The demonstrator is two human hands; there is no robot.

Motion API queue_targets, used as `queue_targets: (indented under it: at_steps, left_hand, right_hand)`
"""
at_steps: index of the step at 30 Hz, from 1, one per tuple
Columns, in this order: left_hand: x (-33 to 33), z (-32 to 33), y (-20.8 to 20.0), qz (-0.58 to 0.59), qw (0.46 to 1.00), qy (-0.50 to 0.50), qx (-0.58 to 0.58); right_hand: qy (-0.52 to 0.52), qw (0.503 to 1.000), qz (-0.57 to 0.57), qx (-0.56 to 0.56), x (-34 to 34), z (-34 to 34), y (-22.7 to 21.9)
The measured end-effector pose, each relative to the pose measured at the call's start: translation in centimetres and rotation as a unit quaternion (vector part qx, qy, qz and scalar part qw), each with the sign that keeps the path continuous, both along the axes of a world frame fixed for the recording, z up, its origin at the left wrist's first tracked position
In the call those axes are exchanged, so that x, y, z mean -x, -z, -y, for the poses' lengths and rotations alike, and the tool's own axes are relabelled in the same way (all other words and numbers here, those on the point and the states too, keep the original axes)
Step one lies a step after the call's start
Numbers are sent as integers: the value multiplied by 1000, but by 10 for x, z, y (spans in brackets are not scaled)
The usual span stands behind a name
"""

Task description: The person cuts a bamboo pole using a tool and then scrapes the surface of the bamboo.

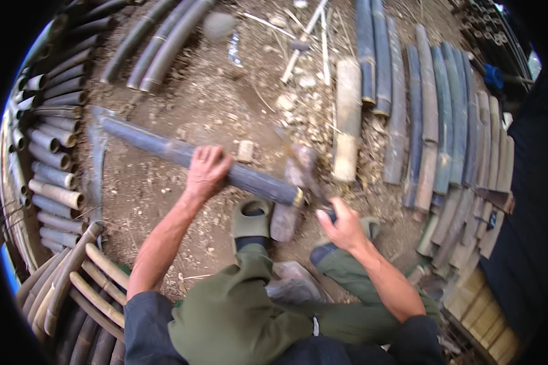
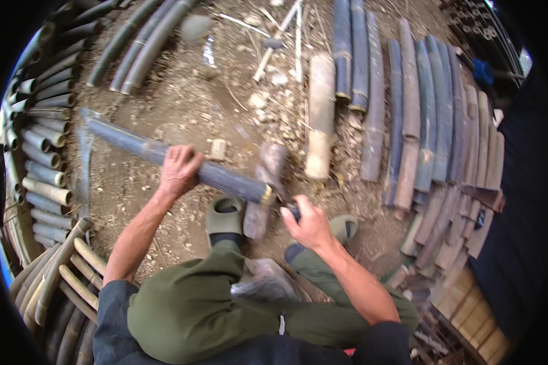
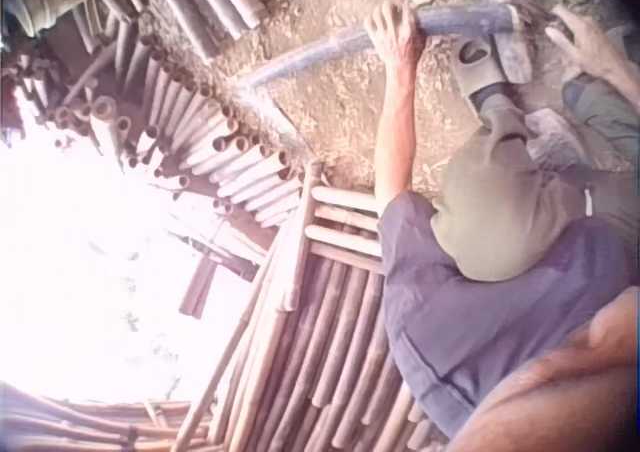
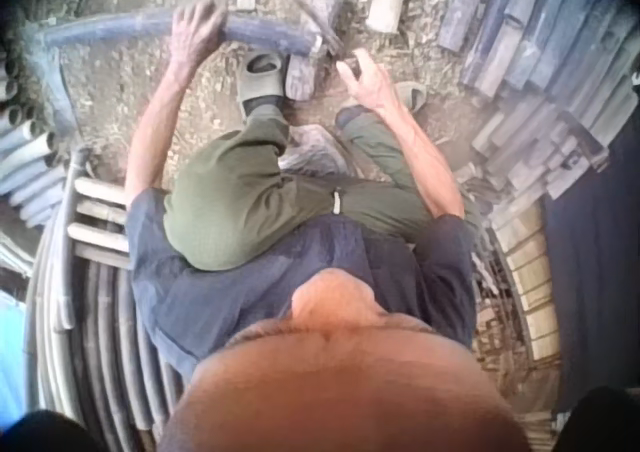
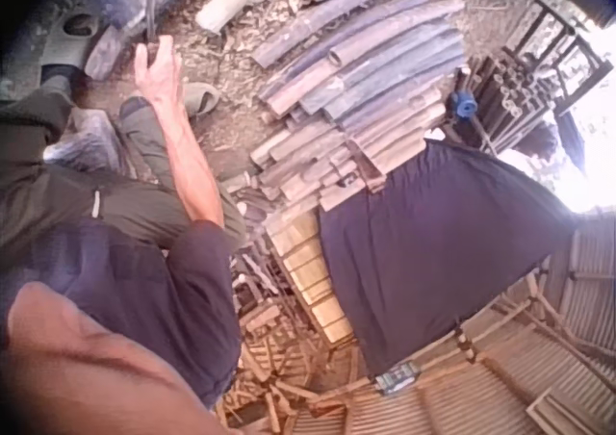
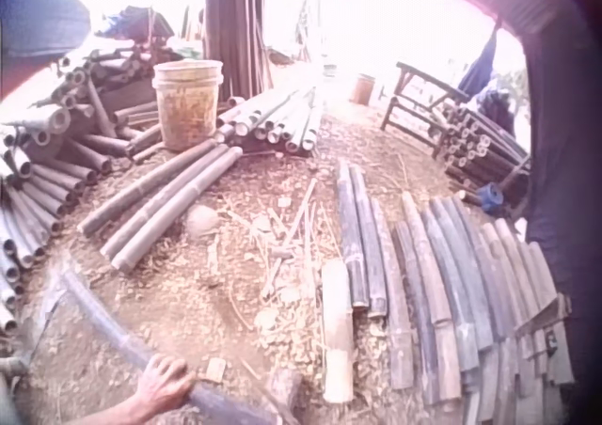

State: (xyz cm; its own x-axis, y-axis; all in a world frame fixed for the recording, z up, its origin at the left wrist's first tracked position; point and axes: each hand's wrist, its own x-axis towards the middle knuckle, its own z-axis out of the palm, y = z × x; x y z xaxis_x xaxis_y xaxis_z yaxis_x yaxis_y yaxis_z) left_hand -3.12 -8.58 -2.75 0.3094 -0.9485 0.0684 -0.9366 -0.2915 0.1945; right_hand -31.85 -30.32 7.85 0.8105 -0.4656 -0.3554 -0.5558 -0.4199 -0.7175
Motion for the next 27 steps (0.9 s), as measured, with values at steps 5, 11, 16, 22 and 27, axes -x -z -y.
queue_targets:
  at_steps: [5, 11, 16, 22, 27]
  left_hand:
    - [13, 35, -42, -261, 941, 18, -214]
    - [-57, -13, -49, -45, 952, -55, -296]
    - [-112, -84, -30, -5, 966, -92, -242]
    - [-19, -108, -113, -323, 879, -180, -300]
    - [49, -126, -172, -569, 792, -192, -108]
  right_hand:
    - [170, 984, 56, -7, 6, 35, -22]
    - [297, 946, 131, -18, 58, 94, -46]
    - [357, 921, 154, -13, 79, 104, -52]
    - [311, 921, 162, 169, 106, 100, -37]
    - [158, 921, 186, 305, 66, 60, -29]
